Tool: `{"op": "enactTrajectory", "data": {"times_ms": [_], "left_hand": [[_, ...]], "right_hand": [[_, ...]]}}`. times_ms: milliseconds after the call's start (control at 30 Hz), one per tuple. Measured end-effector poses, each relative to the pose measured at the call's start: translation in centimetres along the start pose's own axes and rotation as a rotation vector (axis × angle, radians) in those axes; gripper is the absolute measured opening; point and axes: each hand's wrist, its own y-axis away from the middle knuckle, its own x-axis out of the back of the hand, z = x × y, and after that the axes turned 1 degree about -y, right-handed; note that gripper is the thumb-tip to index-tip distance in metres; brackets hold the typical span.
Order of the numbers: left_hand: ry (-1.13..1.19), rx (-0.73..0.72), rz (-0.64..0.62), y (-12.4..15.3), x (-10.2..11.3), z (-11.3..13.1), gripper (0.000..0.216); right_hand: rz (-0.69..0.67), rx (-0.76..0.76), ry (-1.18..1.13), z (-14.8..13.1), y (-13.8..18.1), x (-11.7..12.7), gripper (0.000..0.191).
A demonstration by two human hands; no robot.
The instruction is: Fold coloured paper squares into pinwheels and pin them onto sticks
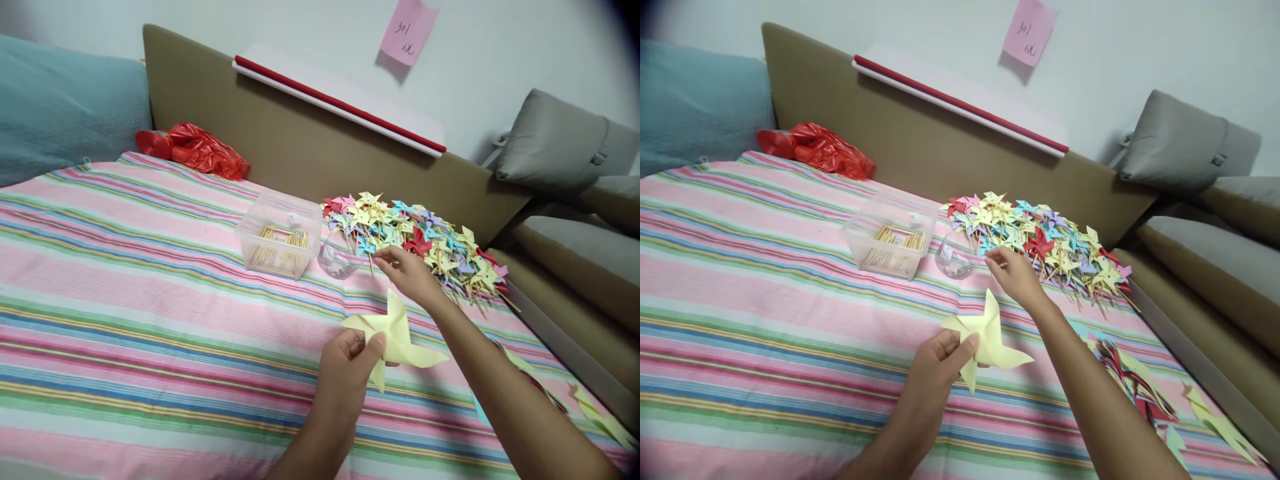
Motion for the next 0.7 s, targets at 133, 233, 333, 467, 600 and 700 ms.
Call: {"op": "enactTrajectory", "data": {"times_ms": [133, 233, 333, 467, 600, 700], "left_hand": [[0.055, -0.027, 0.039, 0.4, 0.6, 1.1, 0.042], [0.050, -0.021, 0.071, 0.6, 1.1, 1.7, 0.046], [0.042, -0.019, 0.089, 0.6, 1.6, 1.9, 0.046], [0.058, -0.019, 0.093, 0.4, 1.8, 1.9, 0.046], [0.081, -0.009, 0.071, 0.4, 1.6, 1.7, 0.047], [0.082, -0.014, 0.078, 0.5, 1.6, 1.9, 0.049]], "right_hand": [[-0.272, 0.047, 0.174, -0.5, -7.2, -2.9, 0.020], [-0.469, 0.030, 0.336, -0.2, -10.2, -5.0, 0.015], [-0.585, 0.009, 0.485, 0.0, -11.5, -6.4, 0.019], [-0.654, -0.001, 0.623, 0.1, -12.0, -7.4, 0.023], [-0.676, -0.007, 0.697, 0.0, -12.1, -7.8, 0.024], [-0.677, -0.006, 0.711, 0.1, -12.0, -7.9, 0.024]]}}
